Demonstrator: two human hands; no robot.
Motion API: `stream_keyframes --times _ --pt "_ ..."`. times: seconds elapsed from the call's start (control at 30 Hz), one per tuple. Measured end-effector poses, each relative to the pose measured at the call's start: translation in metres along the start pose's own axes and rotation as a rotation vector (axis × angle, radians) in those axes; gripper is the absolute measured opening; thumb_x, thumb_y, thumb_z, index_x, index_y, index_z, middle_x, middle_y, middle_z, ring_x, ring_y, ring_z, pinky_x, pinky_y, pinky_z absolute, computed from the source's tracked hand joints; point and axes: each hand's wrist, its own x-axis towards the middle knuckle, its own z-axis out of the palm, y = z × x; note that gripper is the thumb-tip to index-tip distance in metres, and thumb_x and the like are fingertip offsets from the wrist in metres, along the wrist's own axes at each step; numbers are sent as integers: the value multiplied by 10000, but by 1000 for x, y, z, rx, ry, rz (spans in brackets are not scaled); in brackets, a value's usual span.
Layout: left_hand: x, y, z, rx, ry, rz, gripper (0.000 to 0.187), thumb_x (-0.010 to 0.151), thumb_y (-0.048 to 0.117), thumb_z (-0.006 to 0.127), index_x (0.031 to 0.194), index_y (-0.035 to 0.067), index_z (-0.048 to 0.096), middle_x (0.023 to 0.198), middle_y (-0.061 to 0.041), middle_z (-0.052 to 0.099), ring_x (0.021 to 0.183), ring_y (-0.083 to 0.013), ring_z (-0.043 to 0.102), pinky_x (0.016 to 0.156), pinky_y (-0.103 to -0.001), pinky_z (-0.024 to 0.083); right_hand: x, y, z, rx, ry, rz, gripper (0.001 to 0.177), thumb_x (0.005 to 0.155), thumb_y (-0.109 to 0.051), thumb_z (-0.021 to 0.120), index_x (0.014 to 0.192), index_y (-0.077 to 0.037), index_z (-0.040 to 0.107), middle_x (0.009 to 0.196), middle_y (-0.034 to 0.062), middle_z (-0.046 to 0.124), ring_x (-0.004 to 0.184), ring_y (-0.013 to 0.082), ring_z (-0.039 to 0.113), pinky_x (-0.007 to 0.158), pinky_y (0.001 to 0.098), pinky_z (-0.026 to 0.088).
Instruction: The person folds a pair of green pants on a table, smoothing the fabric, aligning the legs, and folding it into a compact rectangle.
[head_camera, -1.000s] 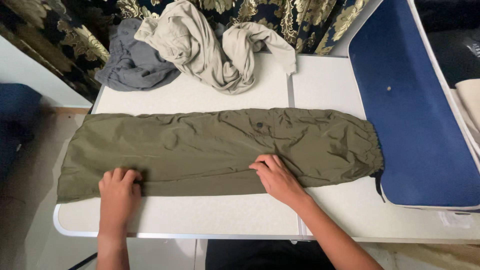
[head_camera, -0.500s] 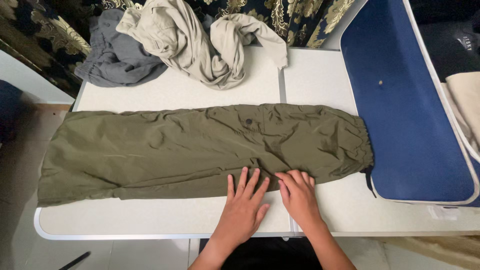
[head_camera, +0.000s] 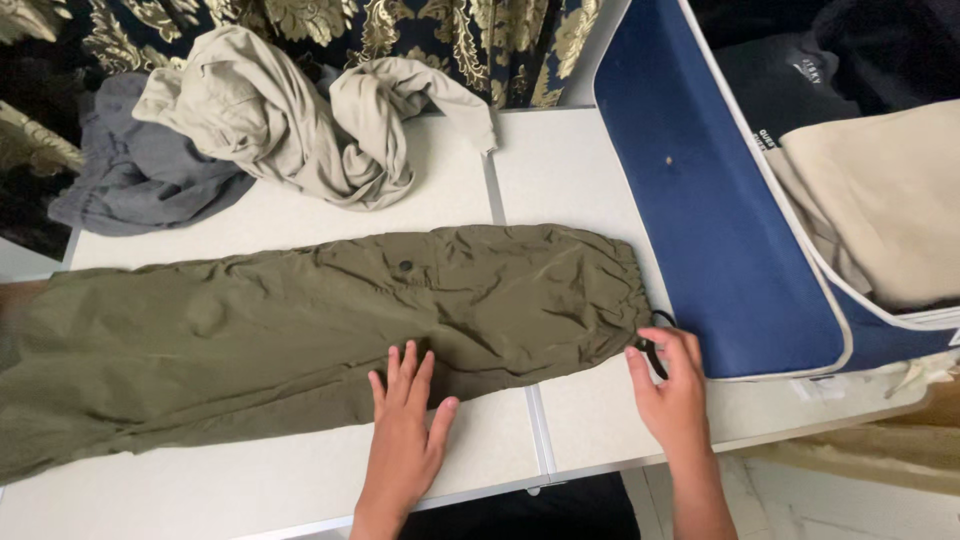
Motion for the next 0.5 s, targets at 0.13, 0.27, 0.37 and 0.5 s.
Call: stream_keyframes --times 0.13,0.27,0.37,0.5 --pt "27 17 1 -453 59 148 631 1049 232 389 1606 -42 274 1711 -217 279 1627 -368 169 1302 -517 69 15 44 10 -78 -52 263 592 912 -371 713 1361 -17 563 1225 196 622 1017 326 649 866 427 521" --pt "73 9 26 -395 109 209 660 1070 258 409 1617 -49 204 1711 -248 222 1616 -382 146 1294 -514 57 25 64 29 -130 -113 405 742 898 -505 686 1411 8 530 1233 254 665 1064 374 665 919 440 515" --pt "107 -8 55 -206 139 118 697 1054 305 444 1605 -50 207 1683 -260 222 1591 -390 136 1271 -521 33 34 70 37 -177 -152 363 744 879 -491 743 1371 39 565 1169 294 693 1118 415 658 935 442 515" --pt "120 -27 80 -12 109 26 733 1036 375 456 1574 -65 225 1645 -272 235 1560 -384 142 1249 -531 32 38 78 36 35 -220 388 525 853 -362 765 1215 9 680 1027 174 786 978 296 768 842 381 569"
